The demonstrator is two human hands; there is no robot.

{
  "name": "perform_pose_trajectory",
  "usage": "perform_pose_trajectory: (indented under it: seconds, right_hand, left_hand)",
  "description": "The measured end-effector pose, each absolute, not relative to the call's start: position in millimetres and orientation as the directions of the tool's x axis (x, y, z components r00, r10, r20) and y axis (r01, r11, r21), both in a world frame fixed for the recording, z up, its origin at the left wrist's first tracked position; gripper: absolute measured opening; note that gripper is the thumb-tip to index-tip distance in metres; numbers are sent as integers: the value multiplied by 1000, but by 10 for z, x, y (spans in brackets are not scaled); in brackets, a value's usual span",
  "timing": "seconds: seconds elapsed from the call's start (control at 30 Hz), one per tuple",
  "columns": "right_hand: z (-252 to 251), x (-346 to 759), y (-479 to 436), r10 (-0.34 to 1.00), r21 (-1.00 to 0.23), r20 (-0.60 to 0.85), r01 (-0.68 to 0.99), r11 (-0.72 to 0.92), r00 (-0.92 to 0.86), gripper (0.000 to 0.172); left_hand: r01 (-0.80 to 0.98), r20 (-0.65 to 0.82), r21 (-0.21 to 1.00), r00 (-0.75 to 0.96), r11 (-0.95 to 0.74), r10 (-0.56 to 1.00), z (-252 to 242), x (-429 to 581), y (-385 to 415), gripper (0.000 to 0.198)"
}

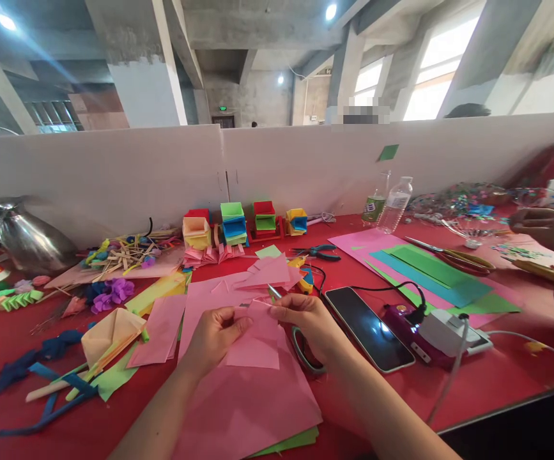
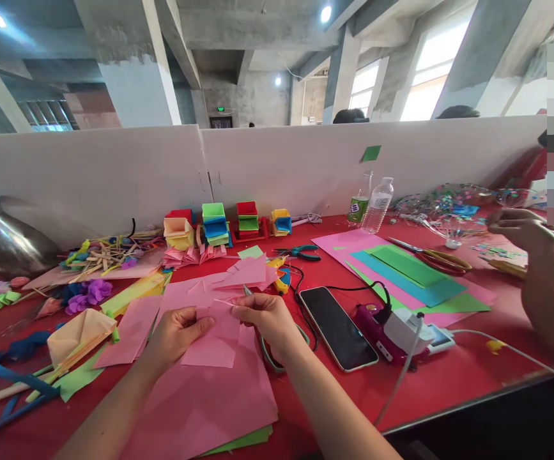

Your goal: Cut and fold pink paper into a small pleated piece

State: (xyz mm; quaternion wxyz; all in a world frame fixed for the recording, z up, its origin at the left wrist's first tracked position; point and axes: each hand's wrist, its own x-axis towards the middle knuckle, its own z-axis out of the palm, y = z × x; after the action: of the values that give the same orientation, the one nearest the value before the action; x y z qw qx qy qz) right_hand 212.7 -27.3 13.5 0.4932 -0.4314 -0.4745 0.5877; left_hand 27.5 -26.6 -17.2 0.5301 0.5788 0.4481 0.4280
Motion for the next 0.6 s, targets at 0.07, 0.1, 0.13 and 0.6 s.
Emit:
perform_pose_trajectory:
  seconds: [0.07, 0.1, 0.13, 0.6]
  right_hand:
    - [114, 2136, -263, 983, -993, -15, -108, -36, -185, 21]
    - [99, 2140, -255, 979, -997, 0, -77, -16, -202, 21]
    - [82, 2143, -246, 978, -999, 16, -52, 5, -209, 21]
    - [-6, 2118, -234, 971, -999, -16, -36, -25, -240, 23]
  left_hand:
    - [118, 30, 991, 225, -58, 974, -174, 275, -261, 34]
    - [140, 39, 987, 230, -72, 973, -174, 278, -262, 35]
    - [154, 47, 984, 241, -86, 969, -173, 281, -263, 35]
    - [283, 105, 935, 357, -214, 928, -205, 292, -277, 36]
